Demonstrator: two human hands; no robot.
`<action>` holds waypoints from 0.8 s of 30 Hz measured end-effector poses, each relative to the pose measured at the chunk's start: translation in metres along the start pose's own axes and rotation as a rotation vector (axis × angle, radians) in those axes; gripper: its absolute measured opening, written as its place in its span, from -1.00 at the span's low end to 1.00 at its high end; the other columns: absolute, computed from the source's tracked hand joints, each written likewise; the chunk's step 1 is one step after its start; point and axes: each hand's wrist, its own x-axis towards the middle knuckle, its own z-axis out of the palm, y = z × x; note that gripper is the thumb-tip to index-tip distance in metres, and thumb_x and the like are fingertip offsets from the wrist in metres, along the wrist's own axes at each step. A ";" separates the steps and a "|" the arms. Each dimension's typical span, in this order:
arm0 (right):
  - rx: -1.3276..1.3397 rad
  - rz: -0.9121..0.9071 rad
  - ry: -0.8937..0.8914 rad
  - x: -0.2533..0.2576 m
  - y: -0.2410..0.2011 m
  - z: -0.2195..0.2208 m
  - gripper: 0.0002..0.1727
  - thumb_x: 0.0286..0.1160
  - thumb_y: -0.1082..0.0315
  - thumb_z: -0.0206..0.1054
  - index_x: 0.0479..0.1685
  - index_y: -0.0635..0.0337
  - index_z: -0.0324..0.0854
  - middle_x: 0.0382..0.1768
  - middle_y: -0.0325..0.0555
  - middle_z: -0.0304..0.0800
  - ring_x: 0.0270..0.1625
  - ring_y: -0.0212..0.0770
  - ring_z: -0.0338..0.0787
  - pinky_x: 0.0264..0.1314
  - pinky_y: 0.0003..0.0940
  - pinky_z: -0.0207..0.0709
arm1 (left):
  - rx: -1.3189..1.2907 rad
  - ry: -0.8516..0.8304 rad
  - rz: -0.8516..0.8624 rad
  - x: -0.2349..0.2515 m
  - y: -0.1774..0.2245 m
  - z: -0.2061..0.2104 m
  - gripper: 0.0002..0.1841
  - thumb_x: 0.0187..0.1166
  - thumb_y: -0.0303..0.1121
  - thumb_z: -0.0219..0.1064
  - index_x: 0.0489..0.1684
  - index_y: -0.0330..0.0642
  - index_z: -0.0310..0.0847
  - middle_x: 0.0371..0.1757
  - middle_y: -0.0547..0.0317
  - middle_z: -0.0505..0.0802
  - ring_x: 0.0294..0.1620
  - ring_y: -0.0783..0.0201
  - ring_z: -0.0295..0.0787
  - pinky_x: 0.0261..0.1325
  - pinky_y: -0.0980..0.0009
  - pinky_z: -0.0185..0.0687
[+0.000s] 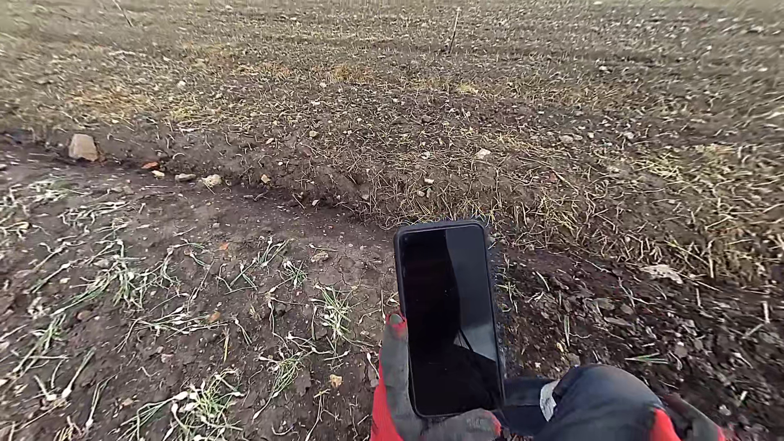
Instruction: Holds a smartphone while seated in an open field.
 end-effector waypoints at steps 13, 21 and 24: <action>0.172 -0.067 -0.078 0.009 0.037 0.016 -0.51 0.65 0.19 0.23 0.44 0.29 0.59 0.33 0.19 0.74 0.39 -0.14 0.72 0.51 -0.24 0.51 | 0.165 -0.085 0.093 0.001 -0.010 -0.006 0.17 0.28 -0.12 0.74 0.93 0.36 -0.09 0.84 0.35 0.30 0.75 0.35 0.34 0.73 0.25 0.45; 0.588 0.080 -0.167 -0.013 -0.002 0.007 -0.52 0.64 0.19 0.25 0.42 0.31 0.53 0.05 -0.05 0.80 -0.10 -0.33 0.83 -0.08 -0.36 0.76 | 0.194 -0.155 0.131 0.005 -0.005 -0.004 0.18 0.26 -0.16 0.76 0.93 0.34 -0.10 0.83 0.41 0.31 0.72 0.42 0.36 0.71 0.31 0.46; 0.873 0.139 -0.346 -0.034 -0.042 -0.003 -0.61 0.77 0.23 0.12 0.42 0.25 0.51 0.00 -0.11 0.86 -0.09 -0.22 0.88 -0.06 -0.28 0.80 | 0.141 -0.165 0.135 0.010 -0.001 -0.005 0.19 0.24 -0.25 0.77 0.93 0.38 -0.08 0.80 0.35 0.38 0.66 0.33 0.47 0.64 0.24 0.56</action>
